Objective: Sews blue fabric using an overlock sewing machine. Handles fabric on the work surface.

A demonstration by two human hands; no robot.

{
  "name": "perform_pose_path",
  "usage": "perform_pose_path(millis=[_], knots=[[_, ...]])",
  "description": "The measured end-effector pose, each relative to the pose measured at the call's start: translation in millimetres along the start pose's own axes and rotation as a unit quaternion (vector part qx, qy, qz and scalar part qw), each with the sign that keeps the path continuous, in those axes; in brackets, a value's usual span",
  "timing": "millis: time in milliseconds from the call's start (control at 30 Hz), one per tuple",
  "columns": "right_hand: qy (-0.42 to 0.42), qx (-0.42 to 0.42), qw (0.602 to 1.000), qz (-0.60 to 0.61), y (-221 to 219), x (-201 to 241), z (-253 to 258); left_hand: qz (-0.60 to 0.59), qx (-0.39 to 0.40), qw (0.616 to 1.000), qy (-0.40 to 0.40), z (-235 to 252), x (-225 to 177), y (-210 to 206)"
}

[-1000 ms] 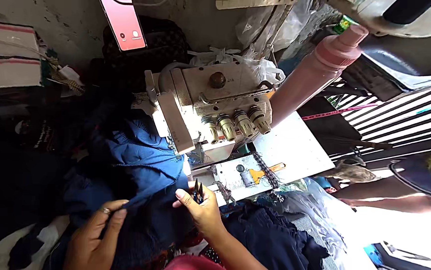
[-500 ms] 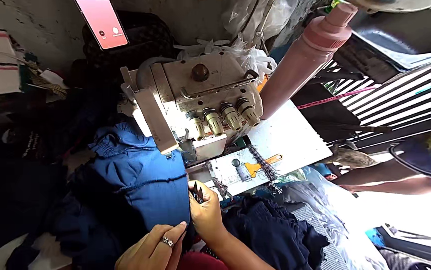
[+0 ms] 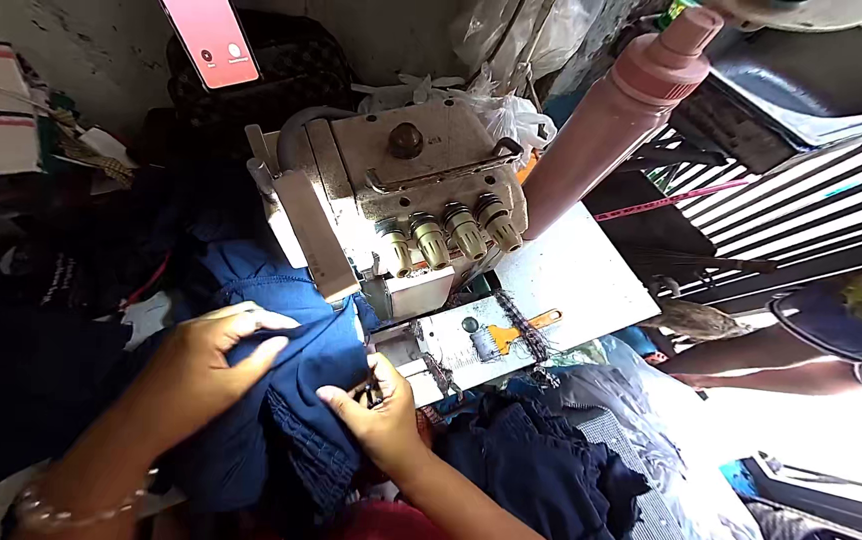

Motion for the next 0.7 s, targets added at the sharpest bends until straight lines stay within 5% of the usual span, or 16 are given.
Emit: perform_pose_path(millis=[100,233,400,500,700], knots=[[0.039,-0.021,0.996,-0.078,-4,-14,5,0.023,0.022,0.996,0.085,-12,29,21],[0.095,-0.043,0.986,-0.131,-7,-18,5,0.02,-0.062,0.984,0.164,-25,15,35],[0.073,-0.015,0.997,-0.033,7,6,-18,0.061,-0.087,0.994,-0.012,-53,-103,0],[0.036,-0.026,0.999,-0.007,16,19,-21,0.089,-0.103,0.99,-0.032,-59,-107,-35],[0.003,-0.05,0.998,0.045,20,18,-17,0.092,-0.108,0.99,-0.024,-57,-104,-43]])
Point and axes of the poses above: each hand's wrist, its own z-axis towards the middle knuckle, its own y-axis out of the back of the hand, x = y × z, the point moved 5 cm from there along z, towards the middle knuckle, and after that the axes turned 13 degrees about z, right-handed, at the moved point
